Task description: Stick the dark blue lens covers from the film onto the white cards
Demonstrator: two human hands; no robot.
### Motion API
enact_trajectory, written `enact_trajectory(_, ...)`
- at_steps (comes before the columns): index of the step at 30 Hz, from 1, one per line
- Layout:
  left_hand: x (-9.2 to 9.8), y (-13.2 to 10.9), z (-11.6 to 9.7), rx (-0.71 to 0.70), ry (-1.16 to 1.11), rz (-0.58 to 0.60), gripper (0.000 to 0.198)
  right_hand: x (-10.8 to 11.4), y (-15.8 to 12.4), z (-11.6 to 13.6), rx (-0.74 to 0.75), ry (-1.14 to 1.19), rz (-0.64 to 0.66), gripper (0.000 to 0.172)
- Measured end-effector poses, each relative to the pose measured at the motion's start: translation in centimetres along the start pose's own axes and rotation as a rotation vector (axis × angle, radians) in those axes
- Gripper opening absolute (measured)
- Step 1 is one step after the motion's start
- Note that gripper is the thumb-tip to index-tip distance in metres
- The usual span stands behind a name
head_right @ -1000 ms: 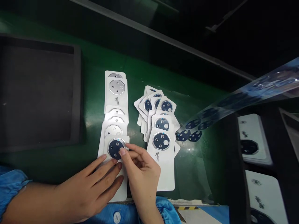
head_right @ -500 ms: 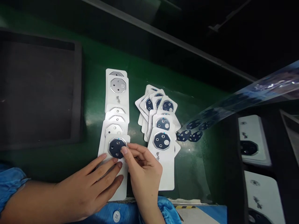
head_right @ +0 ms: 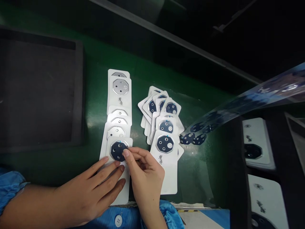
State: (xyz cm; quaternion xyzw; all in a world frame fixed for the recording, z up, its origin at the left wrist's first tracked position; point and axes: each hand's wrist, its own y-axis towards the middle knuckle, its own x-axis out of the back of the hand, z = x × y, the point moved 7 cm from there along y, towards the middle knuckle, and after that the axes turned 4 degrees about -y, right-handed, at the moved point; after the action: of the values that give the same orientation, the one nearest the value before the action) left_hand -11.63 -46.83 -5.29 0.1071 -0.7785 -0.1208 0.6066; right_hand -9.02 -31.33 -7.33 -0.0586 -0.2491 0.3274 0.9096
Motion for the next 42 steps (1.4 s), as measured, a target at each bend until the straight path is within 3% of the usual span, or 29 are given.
enact_trajectory(21, -0.2, -0.1, 0.0, 0.027, -0.013, 0.001, 0.047, -0.3, -0.2, -0.4, -0.034, -0.025, 0.035, 0.027)
enact_trajectory(23, -0.3, -0.1, -0.1, 0.022, -0.007, 0.001, 0.048, -0.4, -0.3, 0.0, 0.051, -0.125, 0.033, 0.025)
enact_trajectory(29, -0.3, -0.2, -0.2, -0.041, 0.008, 0.0, 0.047, -1.1, -1.5, 4.3, 0.685, -0.714, -0.051, 0.017)
enact_trajectory(34, -0.1, -0.1, -0.2, -0.033, 0.024, 0.014, 0.045, -0.4, 0.4, 5.0, 0.695, -0.94, -0.065, 0.039)
enact_trajectory(37, 0.0, -0.1, -0.3, -0.041, 0.02, 0.006, 0.046, 0.0, 1.1, 5.0, 0.664, -0.939, -0.083, 0.045)
enact_trajectory(42, -0.2, -0.3, -0.4, -0.061, 0.04, 0.023, 0.051, -1.8, 0.2, 4.6, 0.775, -0.983, -0.087, 0.067)
